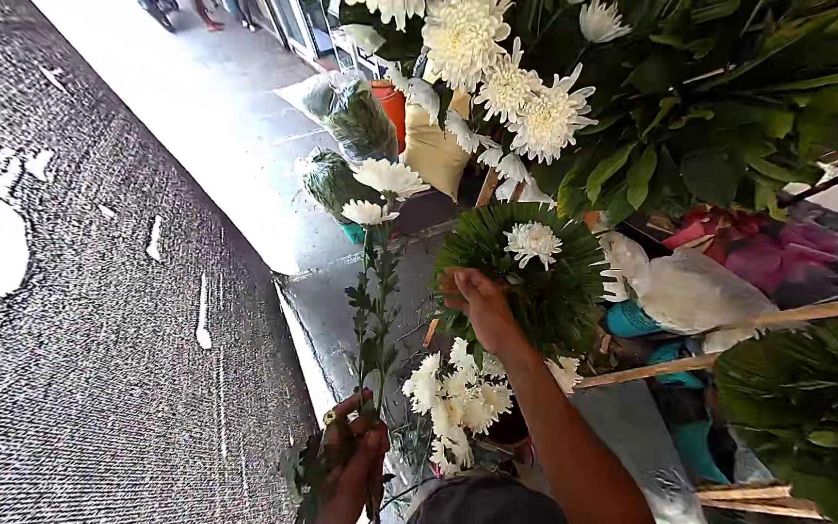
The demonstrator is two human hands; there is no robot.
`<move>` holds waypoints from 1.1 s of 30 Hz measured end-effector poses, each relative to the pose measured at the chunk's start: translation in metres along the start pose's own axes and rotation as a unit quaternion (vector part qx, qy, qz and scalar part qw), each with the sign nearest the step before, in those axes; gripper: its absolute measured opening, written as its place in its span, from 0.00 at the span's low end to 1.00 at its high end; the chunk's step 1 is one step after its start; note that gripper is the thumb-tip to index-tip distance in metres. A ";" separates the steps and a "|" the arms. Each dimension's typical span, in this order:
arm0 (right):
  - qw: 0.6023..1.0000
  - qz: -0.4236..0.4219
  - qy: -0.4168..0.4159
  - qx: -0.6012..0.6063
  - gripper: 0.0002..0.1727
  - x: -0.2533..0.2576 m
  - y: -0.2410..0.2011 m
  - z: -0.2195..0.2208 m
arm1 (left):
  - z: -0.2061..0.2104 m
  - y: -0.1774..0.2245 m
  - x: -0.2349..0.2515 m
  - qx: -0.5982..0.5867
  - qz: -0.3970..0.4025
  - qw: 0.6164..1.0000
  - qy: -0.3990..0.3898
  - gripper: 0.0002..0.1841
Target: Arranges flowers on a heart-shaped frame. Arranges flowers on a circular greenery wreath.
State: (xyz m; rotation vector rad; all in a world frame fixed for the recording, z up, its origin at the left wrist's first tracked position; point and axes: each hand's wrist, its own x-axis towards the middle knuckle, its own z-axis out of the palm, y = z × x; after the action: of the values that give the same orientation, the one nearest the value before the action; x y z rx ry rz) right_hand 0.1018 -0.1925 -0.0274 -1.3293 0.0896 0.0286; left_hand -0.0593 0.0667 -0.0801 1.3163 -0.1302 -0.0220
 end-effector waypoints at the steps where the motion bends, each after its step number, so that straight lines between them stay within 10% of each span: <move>1: 0.997 0.029 -0.049 0.058 0.25 0.009 -0.005 0.016 | -0.001 -0.002 0.000 -0.021 -0.004 1.000 -0.022 0.30; 19: 0.997 -0.077 -0.001 -0.002 0.13 -0.030 -0.018 0.000 | -0.031 -0.031 0.003 0.070 -0.121 0.969 0.205 0.23; 24: 0.975 -0.178 0.131 0.027 0.15 -0.047 -0.027 -0.013 | -0.055 -0.059 0.023 0.307 -0.206 0.883 0.288 0.17; 33: 0.992 -0.016 0.025 0.121 0.09 -0.073 0.015 0.050 | 0.061 -0.015 0.062 0.109 -0.005 0.993 0.038 0.26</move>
State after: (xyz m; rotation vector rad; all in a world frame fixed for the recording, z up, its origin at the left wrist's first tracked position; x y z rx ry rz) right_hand 0.0308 -0.1378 -0.0240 -1.0887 0.1102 -0.0413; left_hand -0.0035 -0.0011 -0.0748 1.5342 -0.0624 0.0335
